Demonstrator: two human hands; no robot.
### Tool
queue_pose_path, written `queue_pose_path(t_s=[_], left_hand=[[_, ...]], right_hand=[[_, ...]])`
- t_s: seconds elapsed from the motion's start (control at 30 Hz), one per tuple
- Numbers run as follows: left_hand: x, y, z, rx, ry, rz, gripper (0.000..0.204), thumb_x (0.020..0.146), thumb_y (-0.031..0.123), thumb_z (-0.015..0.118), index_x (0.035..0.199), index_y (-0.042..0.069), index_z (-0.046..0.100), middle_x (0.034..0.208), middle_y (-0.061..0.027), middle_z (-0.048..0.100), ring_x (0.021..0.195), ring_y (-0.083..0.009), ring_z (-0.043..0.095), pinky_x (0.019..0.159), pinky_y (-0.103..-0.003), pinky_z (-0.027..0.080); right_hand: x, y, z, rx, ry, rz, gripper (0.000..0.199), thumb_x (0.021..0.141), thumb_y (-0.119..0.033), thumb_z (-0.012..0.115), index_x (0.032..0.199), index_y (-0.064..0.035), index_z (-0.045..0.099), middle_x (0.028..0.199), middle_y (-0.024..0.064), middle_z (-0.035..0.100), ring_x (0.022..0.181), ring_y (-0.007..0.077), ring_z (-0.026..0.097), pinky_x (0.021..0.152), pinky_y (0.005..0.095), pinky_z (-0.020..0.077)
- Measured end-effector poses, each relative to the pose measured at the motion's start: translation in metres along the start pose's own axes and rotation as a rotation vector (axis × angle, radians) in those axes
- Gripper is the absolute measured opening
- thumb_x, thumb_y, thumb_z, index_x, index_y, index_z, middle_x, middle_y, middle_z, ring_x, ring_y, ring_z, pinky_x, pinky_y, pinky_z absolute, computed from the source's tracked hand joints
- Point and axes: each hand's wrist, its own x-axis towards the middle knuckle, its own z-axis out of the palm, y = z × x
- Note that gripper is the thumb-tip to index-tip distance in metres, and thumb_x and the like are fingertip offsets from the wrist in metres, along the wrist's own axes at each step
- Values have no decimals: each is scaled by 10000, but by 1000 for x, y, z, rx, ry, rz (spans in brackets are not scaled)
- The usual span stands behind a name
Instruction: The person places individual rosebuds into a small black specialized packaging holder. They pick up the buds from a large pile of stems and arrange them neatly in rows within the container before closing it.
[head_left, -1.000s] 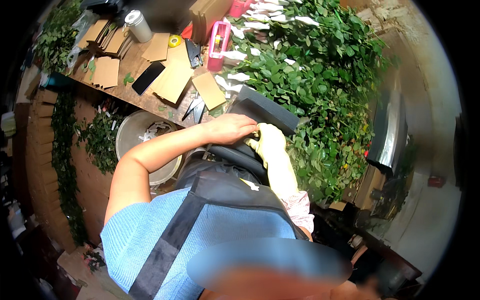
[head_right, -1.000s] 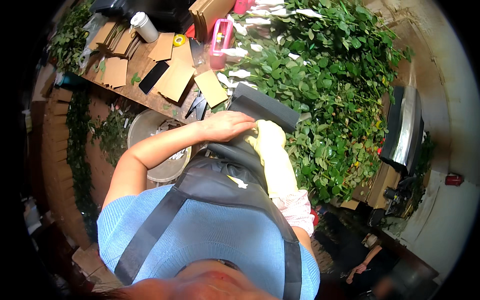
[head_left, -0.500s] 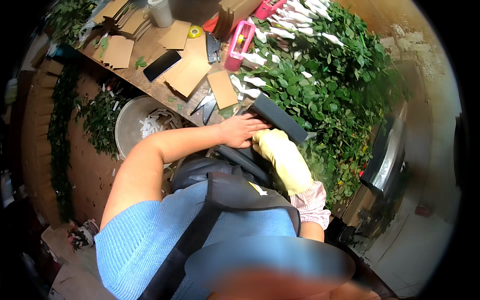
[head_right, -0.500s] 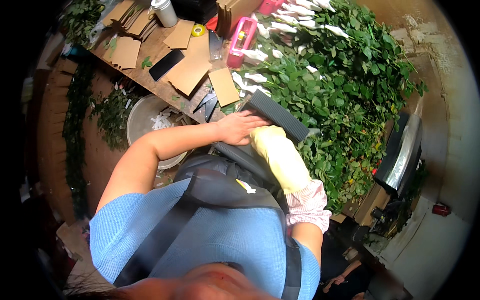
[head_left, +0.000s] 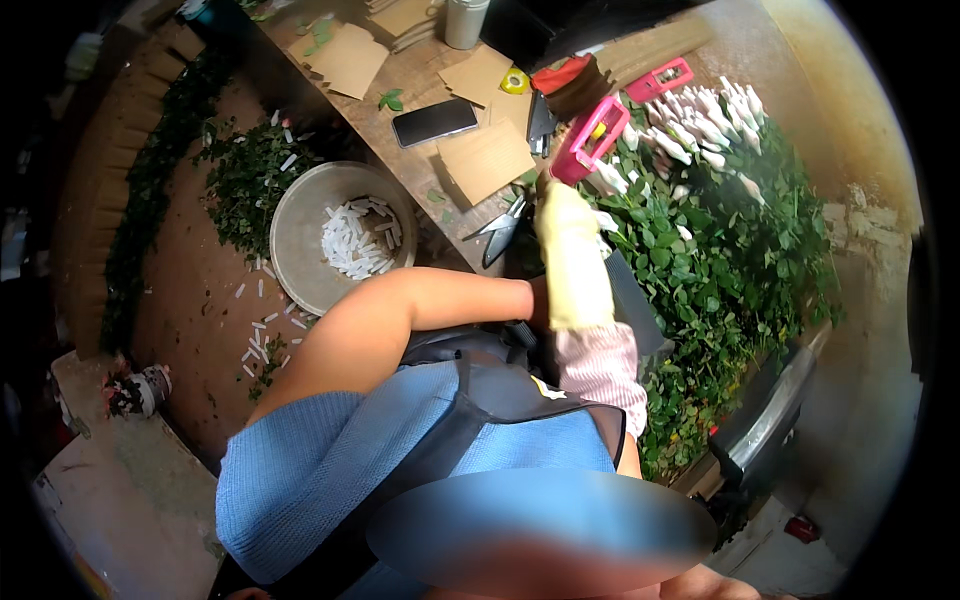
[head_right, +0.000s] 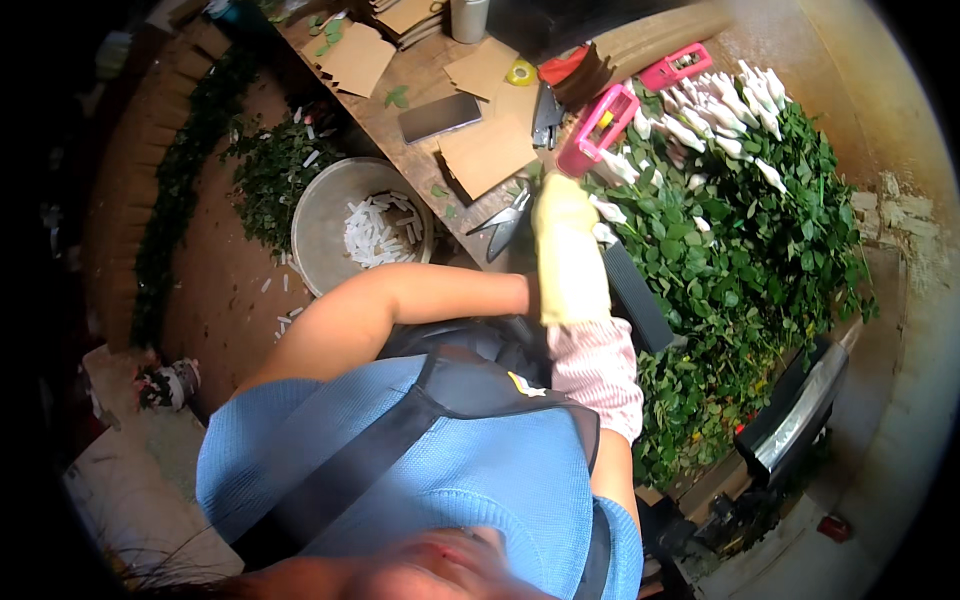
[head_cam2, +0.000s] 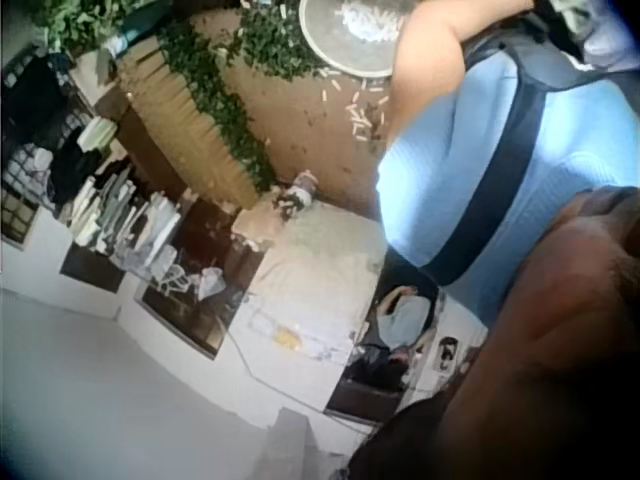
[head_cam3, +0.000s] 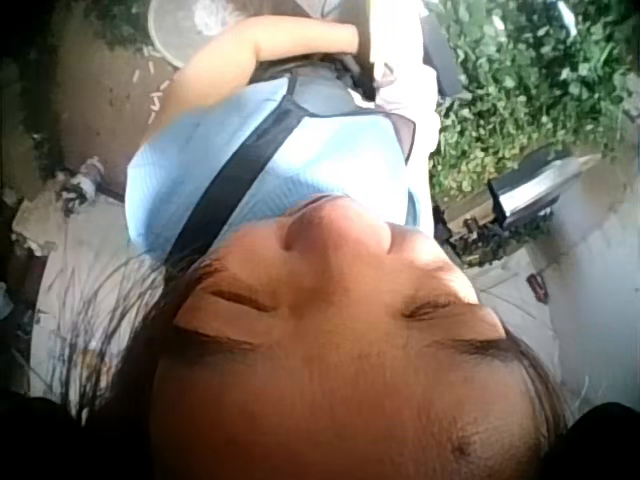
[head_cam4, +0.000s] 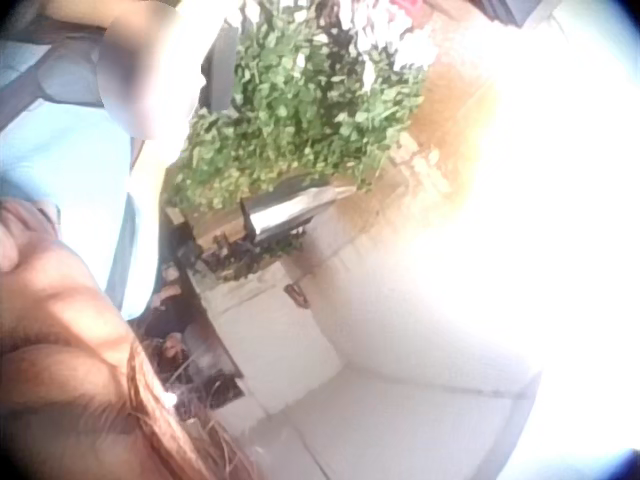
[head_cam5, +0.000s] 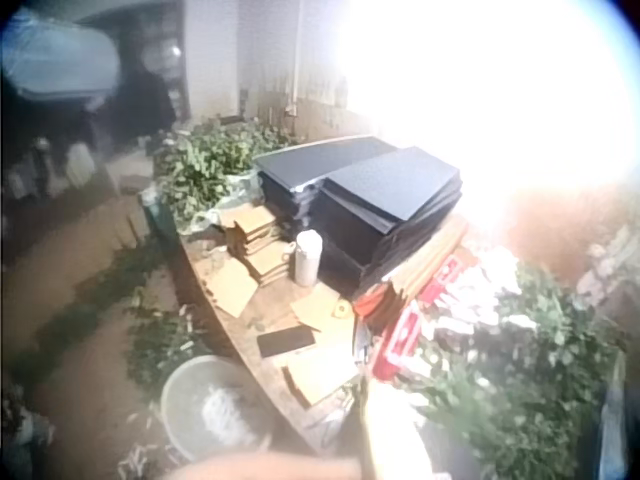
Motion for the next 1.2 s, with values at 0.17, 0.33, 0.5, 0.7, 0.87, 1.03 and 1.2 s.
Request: queue_pose_path(t_s=[0.17,0.33,0.5,0.7,0.87,1.03,1.2], left_hand=[[-15,3,-3,290,-371,-71,601,925,416,632,1435,109,552,1466,-161,559,1403,-319,486,1184,-439,372],[-29,-17,15,-724,-134,-417,541,966,404,562,1441,145,569,1517,-128,518,1434,-293,440,1217,-460,303],[-5,9,-34,351,-533,-31,578,912,434,575,1398,123,606,1491,-118,545,1451,-303,414,1235,-473,250],[-7,12,-84,303,-494,-112,530,943,354,602,1382,56,593,1469,-162,549,1378,-322,502,1223,-514,287],[17,32,-107,177,-274,4,385,876,112,708,1250,33,669,1143,-139,712,1052,-320,688,948,-422,554],[22,47,-71,250,-442,-129,208,837,154,765,1006,41,722,974,-97,711,911,-306,692,819,-395,579],[22,60,-77,257,-435,-160,182,860,154,744,994,33,718,1057,-106,709,977,-314,690,934,-421,563]], right_hand=[[-124,54,-74,935,-48,-13,304,974,-200,712,1215,-22,659,971,85,748,837,157,704,785,326,574],[-188,139,1,1315,-180,373,253,971,-198,751,1097,-27,613,940,32,697,820,121,677,692,259,552],[-190,161,16,1285,-322,495,273,1000,-297,713,990,-54,589,871,64,715,653,135,708,530,215,508],[-169,162,31,1181,-428,475,281,998,-304,713,935,-50,611,832,74,726,649,143,720,519,236,518],[-175,159,36,1158,-361,491,261,987,-295,725,934,-65,613,825,53,716,633,134,693,525,245,504],[-192,157,-62,682,-564,274,308,1000,-395,641,1011,-96,715,841,40,758,715,132,711,710,326,559],[-171,198,-106,820,132,120,266,1020,-325,604,1127,-116,727,1014,69,742,882,171,691,793,330,548]])
